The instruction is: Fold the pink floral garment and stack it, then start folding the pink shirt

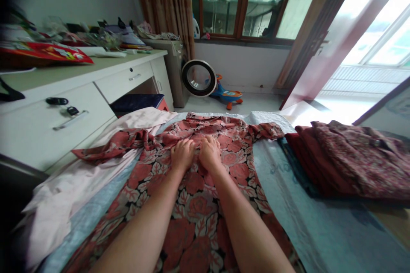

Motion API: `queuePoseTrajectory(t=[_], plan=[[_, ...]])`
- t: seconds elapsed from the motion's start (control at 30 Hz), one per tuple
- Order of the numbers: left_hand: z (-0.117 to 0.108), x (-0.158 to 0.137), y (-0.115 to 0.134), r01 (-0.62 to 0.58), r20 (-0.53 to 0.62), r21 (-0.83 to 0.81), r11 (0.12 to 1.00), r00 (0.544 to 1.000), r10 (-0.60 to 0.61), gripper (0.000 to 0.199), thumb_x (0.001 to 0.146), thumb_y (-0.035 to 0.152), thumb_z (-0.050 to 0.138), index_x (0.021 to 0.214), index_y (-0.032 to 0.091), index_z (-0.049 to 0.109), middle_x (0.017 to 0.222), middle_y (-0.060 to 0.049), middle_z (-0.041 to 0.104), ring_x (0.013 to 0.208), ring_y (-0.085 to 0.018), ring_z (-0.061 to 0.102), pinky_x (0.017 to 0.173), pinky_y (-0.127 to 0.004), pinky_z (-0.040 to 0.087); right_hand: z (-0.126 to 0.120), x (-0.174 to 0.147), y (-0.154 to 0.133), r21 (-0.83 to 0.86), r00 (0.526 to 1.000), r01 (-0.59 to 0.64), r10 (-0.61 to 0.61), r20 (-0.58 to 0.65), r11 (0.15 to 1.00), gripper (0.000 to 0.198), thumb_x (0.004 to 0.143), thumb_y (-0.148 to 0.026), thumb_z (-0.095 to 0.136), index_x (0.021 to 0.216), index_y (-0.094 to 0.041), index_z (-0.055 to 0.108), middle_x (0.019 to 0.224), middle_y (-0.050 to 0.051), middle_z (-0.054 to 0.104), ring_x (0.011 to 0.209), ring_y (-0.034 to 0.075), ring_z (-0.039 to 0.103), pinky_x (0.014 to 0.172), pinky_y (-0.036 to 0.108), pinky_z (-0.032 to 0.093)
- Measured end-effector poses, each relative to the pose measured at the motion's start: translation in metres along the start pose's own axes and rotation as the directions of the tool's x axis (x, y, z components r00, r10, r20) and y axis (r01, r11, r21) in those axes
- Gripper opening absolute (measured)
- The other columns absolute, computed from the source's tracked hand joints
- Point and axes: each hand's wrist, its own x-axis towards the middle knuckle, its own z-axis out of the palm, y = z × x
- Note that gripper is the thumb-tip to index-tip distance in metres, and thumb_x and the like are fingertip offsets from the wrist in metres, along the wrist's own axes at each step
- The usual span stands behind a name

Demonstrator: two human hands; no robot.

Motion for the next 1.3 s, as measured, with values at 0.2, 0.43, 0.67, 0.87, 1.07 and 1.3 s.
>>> queuePoseTrajectory(t=[0.2,0.43,0.67,0.87,1.07,1.3], plan=[[-0.008,0.005,0.004,0.111,0.027,-0.049,0.993,0.994,-0.109,0.041,0.102,0.029,0.031,0.127,0.018,0.062,0.131,-0.01,0.067,0.127,-0.023,0.055,0.107,-0.04,0.038,0.012,-0.014,-0.007,0.025,0.983,0.181,-0.181,0.016,0.983,0.035,0.1,-0.028,0.041,0.125,-0.022,0.065,0.137,0.006,0.061,0.125,0.02,0.053,0.11,0.035,0.033],[-0.007,0.007,0.005,0.118,0.034,-0.05,0.992,0.993,-0.116,0.036,0.098,0.024,0.037,0.118,0.02,0.066,0.127,-0.009,0.069,0.124,-0.023,0.057,0.106,-0.039,0.04,0.015,-0.016,-0.005,-0.069,0.987,0.162,-0.162,0.017,0.984,0.036,0.1,-0.035,0.044,0.131,-0.025,0.06,0.144,0.005,0.056,0.132,0.023,0.048,0.111,0.041,0.031],[-0.009,0.028,-0.008,0.156,0.176,-0.097,0.983,0.975,-0.138,0.029,0.086,0.02,0.051,0.106,0.023,0.072,0.124,-0.006,0.071,0.118,-0.024,0.062,0.101,-0.036,0.046,0.018,-0.017,-0.005,-0.095,0.991,0.131,-0.129,0.032,0.987,0.04,0.097,-0.036,0.045,0.134,-0.023,0.055,0.152,0.008,0.048,0.138,0.025,0.041,0.114,0.044,0.027],[-0.036,0.055,-0.041,0.057,0.073,-0.123,0.991,0.996,-0.048,0.033,0.087,0.015,0.044,0.1,0.023,0.073,0.11,-0.002,0.076,0.106,-0.018,0.067,0.096,-0.026,0.048,0.015,-0.018,-0.007,-0.089,0.99,0.138,-0.138,0.009,0.986,0.036,0.096,-0.034,0.046,0.129,-0.024,0.058,0.146,0.007,0.053,0.133,0.024,0.044,0.112,0.041,0.028],[-0.053,0.105,-0.08,0.1,0.056,0.13,0.986,0.993,-0.108,0.037,0.089,0.016,0.041,0.112,0.02,0.069,0.122,-0.008,0.071,0.113,-0.021,0.065,0.094,-0.027,0.048,0.016,-0.018,-0.008,-0.073,0.991,0.133,-0.133,0.006,0.988,0.036,0.095,-0.033,0.048,0.128,-0.024,0.057,0.145,0.007,0.053,0.133,0.024,0.043,0.112,0.041,0.027],[-0.042,0.133,-0.09,0.129,0.258,0.235,0.964,0.948,-0.189,0.029,0.069,0.021,0.068,0.098,0.022,0.072,0.087,-0.006,0.075,0.087,-0.024,0.07,0.072,-0.026,0.049,0.016,-0.017,-0.006,-0.066,0.99,0.14,-0.14,0.001,0.988,0.036,0.094,-0.032,0.049,0.128,-0.025,0.058,0.145,0.007,0.052,0.132,0.025,0.042,0.112,0.042,0.028]])
